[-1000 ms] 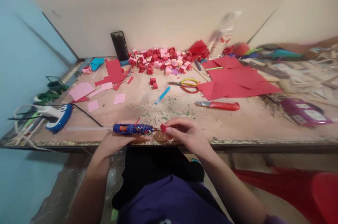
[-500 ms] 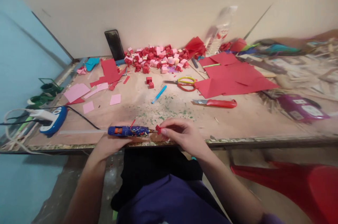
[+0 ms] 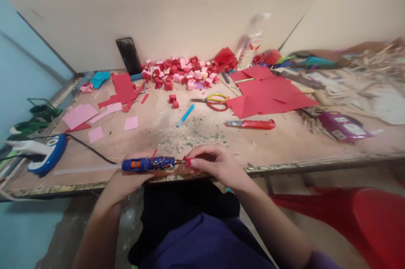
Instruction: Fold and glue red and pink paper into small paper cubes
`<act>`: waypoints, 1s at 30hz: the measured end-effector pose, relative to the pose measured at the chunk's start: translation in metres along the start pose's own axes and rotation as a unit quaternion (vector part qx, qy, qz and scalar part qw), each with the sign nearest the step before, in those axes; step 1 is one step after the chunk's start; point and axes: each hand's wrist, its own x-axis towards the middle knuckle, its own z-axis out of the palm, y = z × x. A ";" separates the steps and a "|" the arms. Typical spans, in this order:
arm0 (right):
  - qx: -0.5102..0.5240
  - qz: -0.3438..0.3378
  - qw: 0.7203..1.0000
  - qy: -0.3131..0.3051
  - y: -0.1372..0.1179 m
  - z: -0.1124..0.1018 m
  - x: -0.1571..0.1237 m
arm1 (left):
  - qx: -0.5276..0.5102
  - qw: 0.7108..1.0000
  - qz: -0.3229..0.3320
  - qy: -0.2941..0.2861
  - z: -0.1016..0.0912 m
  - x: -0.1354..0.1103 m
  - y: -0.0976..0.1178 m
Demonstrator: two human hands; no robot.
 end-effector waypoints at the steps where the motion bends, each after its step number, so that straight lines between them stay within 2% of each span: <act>1: 0.005 0.001 1.000 -0.004 0.000 0.000 0.000 | 0.002 1.000 -0.002 -0.001 0.000 0.000 0.001; 6: 0.021 0.021 0.999 -0.025 -0.001 0.000 0.000 | 0.006 1.000 -0.009 -0.009 0.000 0.000 0.001; 11: 0.024 0.009 1.000 -0.016 0.000 0.000 -0.002 | 0.018 0.999 0.013 -0.031 0.002 0.001 0.009; 16: 0.068 -0.011 0.997 -0.029 0.004 0.000 -0.001 | 0.101 0.992 -0.006 -0.072 0.001 -0.001 0.020; 22: 0.077 -0.009 0.997 -0.027 0.004 0.002 -0.001 | 0.137 0.990 0.000 -0.031 -0.004 -0.005 0.016; 25: 0.106 -0.022 0.994 -0.031 0.005 0.002 0.000 | 0.163 0.986 0.003 -0.044 -0.008 -0.004 0.014; 30: 0.101 -0.010 0.994 -0.037 0.005 0.003 -0.001 | 0.127 0.991 0.011 -0.042 -0.005 -0.002 0.014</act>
